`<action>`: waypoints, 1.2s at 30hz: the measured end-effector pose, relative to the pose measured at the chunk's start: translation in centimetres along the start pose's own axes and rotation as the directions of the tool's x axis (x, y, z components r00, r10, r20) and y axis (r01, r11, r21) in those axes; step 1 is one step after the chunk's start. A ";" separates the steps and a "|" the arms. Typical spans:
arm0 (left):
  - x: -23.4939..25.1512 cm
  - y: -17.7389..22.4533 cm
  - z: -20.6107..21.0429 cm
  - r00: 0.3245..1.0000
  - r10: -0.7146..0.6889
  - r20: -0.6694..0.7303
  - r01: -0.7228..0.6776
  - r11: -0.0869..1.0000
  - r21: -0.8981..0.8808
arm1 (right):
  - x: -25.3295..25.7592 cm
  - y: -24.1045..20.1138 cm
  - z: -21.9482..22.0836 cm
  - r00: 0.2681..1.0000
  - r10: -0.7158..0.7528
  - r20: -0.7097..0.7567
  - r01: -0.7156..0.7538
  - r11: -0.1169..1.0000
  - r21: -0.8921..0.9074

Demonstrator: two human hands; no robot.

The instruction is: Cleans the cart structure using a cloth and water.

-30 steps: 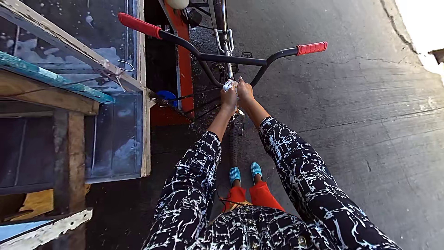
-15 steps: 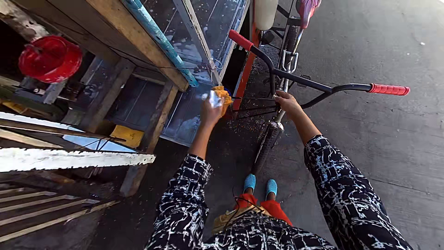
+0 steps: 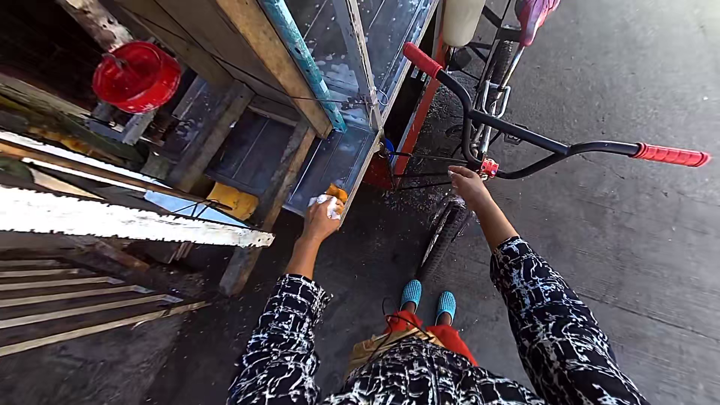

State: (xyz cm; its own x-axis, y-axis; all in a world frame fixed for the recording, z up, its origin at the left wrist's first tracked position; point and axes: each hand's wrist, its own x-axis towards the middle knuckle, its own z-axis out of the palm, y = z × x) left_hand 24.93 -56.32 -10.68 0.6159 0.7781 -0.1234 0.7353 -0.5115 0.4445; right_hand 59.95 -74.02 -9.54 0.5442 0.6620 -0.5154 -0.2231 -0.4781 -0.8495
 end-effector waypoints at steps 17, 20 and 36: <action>0.7 -0.2 -2.5 0.926 -0.253 -0.281 0.214 0.963 -0.162 | -1.3 2.1 1.1 0.996 0.084 -0.031 -0.080 0.991 0.104; 1.2 -0.5 0.0 0.981 -0.154 -0.117 0.145 0.986 -0.078 | -1.6 2.6 0.8 0.995 0.093 -0.040 -0.089 0.991 0.104; 12.0 5.0 0.7 0.997 0.067 0.026 -0.063 0.991 -0.120 | -3.6 5.0 1.0 0.991 0.125 -0.055 -0.120 0.990 0.078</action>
State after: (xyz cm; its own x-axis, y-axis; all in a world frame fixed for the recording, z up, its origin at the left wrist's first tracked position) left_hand 36.18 -49.74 -10.55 0.6709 0.7323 -0.1167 0.6557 -0.5123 0.5547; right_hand 56.10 -78.18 -12.03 0.5556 0.5646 -0.6104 -0.3496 -0.5074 -0.7876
